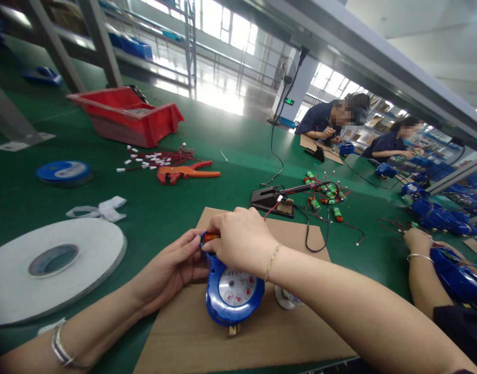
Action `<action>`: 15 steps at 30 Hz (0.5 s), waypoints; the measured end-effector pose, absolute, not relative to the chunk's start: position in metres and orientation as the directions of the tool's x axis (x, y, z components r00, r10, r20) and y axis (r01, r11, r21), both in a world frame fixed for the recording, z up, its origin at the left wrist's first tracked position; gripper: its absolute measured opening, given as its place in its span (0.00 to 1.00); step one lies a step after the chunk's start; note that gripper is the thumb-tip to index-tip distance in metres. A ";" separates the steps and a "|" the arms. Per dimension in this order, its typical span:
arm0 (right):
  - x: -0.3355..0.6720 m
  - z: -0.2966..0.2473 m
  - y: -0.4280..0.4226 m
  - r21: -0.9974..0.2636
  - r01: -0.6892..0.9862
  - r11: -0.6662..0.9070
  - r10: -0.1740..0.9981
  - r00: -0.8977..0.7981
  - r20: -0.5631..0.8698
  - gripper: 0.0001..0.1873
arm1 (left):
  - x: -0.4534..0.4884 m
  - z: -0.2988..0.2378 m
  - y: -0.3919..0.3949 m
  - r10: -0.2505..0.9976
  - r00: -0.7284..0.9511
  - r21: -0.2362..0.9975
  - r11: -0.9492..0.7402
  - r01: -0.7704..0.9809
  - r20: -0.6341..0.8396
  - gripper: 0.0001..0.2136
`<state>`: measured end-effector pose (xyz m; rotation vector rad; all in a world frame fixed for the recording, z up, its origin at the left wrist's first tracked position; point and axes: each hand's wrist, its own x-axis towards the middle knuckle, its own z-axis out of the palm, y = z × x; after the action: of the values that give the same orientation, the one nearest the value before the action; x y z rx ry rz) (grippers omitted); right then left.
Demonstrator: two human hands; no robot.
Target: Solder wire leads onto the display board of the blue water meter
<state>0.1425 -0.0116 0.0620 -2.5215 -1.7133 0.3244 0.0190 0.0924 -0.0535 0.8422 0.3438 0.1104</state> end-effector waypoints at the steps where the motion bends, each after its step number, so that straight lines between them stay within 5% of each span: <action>1: 0.144 0.063 -0.010 -0.172 0.911 -0.375 0.924 0.351 -0.155 0.12 | 0.019 -0.053 0.093 0.233 0.939 0.748 0.662 0.037 -0.252 0.11; 8: 0.150 0.071 -0.009 -0.134 0.943 -0.306 0.936 0.272 -0.224 0.09 | 0.022 -0.051 0.094 0.234 0.942 0.756 0.654 0.031 -0.241 0.13; 15: 0.152 0.062 -0.012 -0.290 0.892 -0.348 0.935 0.305 -0.182 0.10 | 0.025 -0.056 0.096 0.229 0.944 0.757 0.652 0.032 -0.237 0.15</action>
<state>0.1520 -0.0118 0.0619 -2.4270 -1.7092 0.4836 0.0249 0.0956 -0.0561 0.8571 0.3269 0.1141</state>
